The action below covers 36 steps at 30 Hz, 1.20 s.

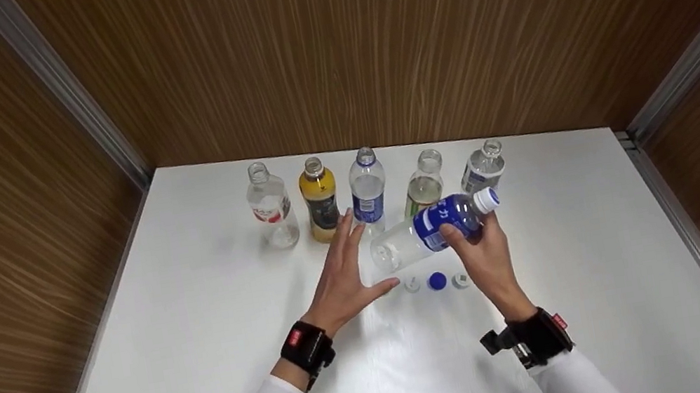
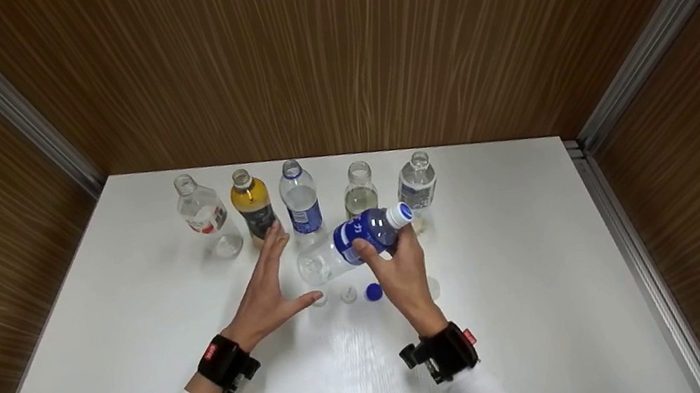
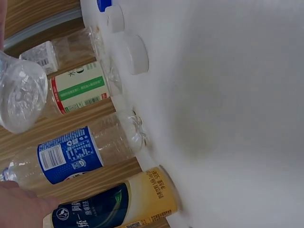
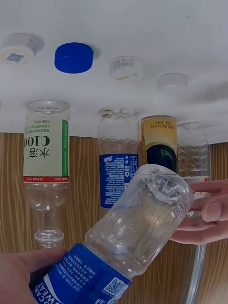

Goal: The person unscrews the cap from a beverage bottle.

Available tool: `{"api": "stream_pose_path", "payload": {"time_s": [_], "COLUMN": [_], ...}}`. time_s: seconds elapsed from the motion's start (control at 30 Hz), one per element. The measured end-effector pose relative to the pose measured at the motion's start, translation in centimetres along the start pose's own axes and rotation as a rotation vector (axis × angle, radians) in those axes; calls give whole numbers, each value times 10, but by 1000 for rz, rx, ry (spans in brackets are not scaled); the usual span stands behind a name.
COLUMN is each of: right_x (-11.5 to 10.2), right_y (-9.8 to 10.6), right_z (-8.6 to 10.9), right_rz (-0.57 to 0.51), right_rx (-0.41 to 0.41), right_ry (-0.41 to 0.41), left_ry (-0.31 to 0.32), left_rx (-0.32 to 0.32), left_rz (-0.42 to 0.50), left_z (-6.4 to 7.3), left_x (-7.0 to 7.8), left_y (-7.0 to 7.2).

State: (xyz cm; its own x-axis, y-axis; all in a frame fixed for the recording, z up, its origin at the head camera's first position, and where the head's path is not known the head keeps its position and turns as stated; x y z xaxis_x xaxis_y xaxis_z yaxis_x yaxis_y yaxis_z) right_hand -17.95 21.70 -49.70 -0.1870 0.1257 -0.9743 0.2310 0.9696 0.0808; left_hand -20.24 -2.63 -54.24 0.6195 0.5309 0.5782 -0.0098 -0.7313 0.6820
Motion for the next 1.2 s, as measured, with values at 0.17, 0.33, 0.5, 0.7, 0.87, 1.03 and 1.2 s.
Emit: {"api": "stream_pose_path", "payload": {"time_s": [0.17, 0.33, 0.5, 0.7, 0.87, 1.03, 1.2], "right_x": [0, -2, -2, -4, -4, -1, -2], "right_y": [-10, -18, -25, -31, -34, -37, -37], "right_z": [2, 5, 7, 10, 9, 10, 11], "right_rz": [13, 10, 3, 2, -12, 5, 10], "right_rx": [-14, -28, -41, -61, -73, -96, -147], "right_ry": [25, 45, 38, 33, 49, 44, 46], "left_ry": [-69, -88, -59, -23, 8, 19, 14], "left_rx": [21, 34, 29, 26, 22, 12, 42], "left_rz": [-44, -67, -91, -79, -65, -49, -49], "left_z": [-6, -11, -15, -20, -23, -20, -17], "left_x": [6, 9, 14, 18, 18, 16, 13], "left_y": [-5, -9, -12, -14, -14, -16, -15]}}
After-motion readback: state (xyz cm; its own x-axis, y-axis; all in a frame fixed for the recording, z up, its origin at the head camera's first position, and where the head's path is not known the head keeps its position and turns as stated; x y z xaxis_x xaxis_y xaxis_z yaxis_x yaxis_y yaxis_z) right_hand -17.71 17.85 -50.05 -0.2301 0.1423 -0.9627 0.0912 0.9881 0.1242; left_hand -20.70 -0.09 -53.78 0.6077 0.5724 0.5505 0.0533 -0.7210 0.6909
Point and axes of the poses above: each hand's wrist, its own z-axis away from the middle knuckle, its own y-axis out of the back of the hand, x = y × z, the point moved 3 cm from there along -z, towards the middle knuckle, and after that the axes turned 4 degrees about -y, right-handed, at the moved point
